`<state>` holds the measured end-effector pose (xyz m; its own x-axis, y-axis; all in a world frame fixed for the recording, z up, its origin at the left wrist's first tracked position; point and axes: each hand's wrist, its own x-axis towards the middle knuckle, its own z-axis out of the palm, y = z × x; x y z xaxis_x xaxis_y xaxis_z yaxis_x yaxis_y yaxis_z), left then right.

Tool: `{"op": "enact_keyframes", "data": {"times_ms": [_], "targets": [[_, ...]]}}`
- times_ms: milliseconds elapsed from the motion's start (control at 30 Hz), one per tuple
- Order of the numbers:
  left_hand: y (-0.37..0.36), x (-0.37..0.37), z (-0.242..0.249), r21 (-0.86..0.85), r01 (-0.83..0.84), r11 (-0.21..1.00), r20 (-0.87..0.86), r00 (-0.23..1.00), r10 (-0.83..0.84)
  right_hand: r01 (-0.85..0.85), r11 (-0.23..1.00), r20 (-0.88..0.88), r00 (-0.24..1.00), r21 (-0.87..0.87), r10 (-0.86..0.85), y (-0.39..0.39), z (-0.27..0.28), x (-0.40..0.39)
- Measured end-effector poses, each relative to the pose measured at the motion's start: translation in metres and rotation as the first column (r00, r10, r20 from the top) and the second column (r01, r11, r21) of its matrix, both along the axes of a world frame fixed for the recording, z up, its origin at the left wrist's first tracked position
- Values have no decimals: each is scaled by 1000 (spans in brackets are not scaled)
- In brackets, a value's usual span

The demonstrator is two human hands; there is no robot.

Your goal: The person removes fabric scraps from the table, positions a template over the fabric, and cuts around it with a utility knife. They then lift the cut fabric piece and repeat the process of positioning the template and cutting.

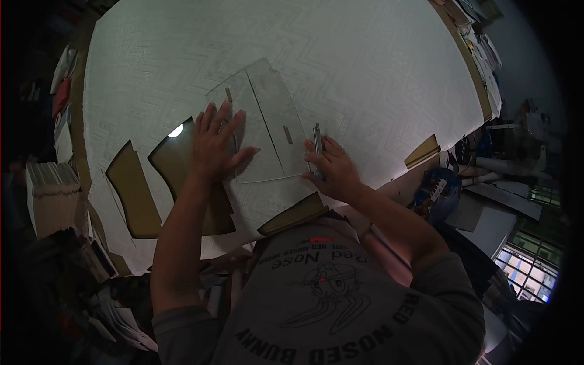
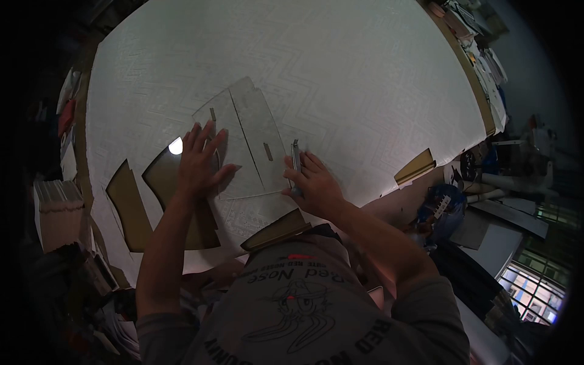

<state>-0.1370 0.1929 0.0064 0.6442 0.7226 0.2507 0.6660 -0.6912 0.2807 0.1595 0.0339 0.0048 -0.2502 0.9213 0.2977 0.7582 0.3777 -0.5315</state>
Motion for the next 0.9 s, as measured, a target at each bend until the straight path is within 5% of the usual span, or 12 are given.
{"op": "enact_keyframes", "data": {"times_ms": [900], "targets": [[-1, -2, 3, -17, -6, 1000, 24, 1000, 6, -28, 1000, 48, 998, 12, 28, 0, -1, 1]]}}
